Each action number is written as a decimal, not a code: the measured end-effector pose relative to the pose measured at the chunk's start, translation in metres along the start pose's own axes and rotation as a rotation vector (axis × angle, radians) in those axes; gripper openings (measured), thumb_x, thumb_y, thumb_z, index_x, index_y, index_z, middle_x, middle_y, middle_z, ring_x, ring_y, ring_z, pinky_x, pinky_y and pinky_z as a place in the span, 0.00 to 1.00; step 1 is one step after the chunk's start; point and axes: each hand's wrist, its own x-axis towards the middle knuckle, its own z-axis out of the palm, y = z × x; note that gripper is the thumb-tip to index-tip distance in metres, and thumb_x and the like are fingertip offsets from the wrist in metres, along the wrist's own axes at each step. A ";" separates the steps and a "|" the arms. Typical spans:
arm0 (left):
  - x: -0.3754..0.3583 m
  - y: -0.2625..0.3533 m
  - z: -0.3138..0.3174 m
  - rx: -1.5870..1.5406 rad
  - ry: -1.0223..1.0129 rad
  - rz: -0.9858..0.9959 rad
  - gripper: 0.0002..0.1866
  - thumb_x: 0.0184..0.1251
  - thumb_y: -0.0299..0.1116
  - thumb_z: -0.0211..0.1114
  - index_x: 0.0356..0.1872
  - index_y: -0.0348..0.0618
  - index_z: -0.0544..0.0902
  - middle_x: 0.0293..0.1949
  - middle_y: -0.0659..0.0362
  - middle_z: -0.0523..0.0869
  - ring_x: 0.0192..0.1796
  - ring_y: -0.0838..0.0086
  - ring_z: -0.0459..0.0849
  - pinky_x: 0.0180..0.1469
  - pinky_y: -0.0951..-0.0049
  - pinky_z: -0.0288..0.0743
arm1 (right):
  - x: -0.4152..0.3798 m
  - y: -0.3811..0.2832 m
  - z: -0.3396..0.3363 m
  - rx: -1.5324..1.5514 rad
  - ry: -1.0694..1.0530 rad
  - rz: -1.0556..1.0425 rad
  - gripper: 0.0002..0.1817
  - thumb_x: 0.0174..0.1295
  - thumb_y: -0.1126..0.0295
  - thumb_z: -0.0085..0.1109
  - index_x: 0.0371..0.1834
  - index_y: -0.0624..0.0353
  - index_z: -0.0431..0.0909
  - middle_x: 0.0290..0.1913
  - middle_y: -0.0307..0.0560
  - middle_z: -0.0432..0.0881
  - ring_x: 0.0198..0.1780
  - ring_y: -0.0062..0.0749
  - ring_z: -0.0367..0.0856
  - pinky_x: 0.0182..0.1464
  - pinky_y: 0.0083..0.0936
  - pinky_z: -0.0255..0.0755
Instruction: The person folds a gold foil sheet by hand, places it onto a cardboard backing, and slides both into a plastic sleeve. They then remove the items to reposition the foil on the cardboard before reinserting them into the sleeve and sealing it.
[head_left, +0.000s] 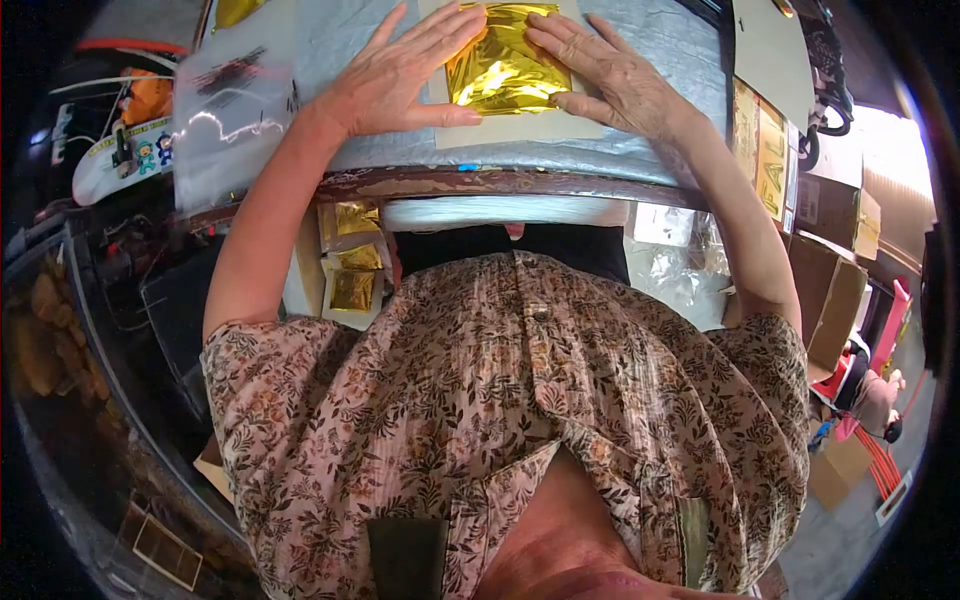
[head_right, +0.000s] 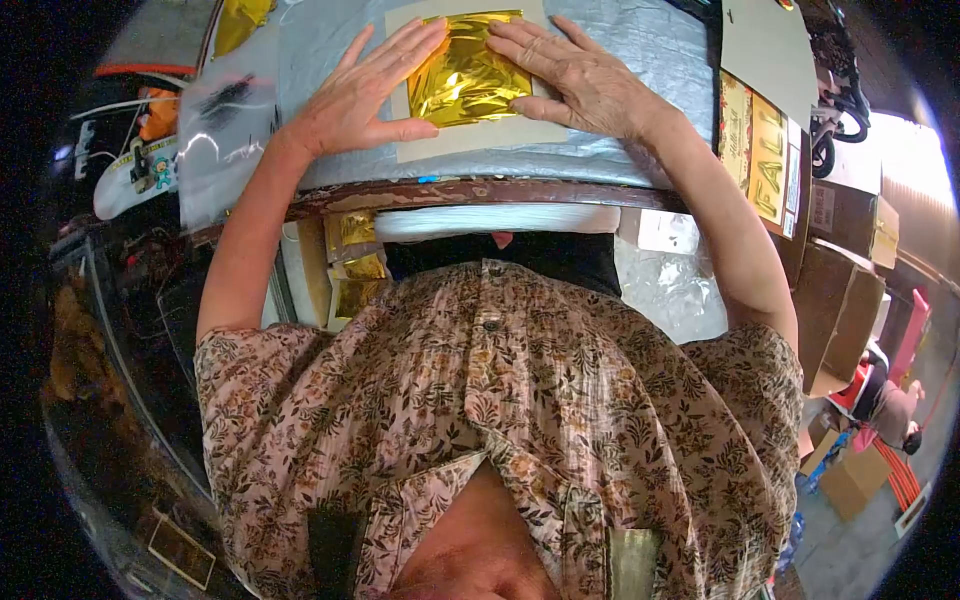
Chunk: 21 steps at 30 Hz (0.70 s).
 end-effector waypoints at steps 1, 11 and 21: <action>0.000 0.000 -0.003 -0.005 -0.044 -0.034 0.54 0.63 0.64 0.70 0.85 0.56 0.55 0.85 0.61 0.56 0.86 0.65 0.54 0.85 0.42 0.39 | -0.001 0.000 0.003 -0.009 0.012 0.007 0.39 0.78 0.43 0.50 0.86 0.44 0.53 0.86 0.42 0.55 0.86 0.36 0.50 0.87 0.51 0.37; 0.058 0.024 0.002 -0.074 0.061 0.105 0.44 0.75 0.59 0.60 0.81 0.41 0.60 0.79 0.46 0.68 0.82 0.58 0.63 0.84 0.48 0.48 | -0.001 -0.002 -0.004 0.141 -0.009 0.029 0.45 0.73 0.48 0.59 0.86 0.53 0.52 0.85 0.54 0.54 0.87 0.42 0.48 0.86 0.55 0.35; 0.058 0.025 0.010 -0.156 -0.008 0.061 0.49 0.75 0.56 0.62 0.84 0.35 0.50 0.84 0.46 0.54 0.85 0.54 0.54 0.85 0.55 0.48 | 0.000 0.000 -0.032 0.349 0.024 0.070 0.39 0.71 0.51 0.63 0.81 0.54 0.63 0.82 0.55 0.63 0.84 0.43 0.57 0.87 0.55 0.33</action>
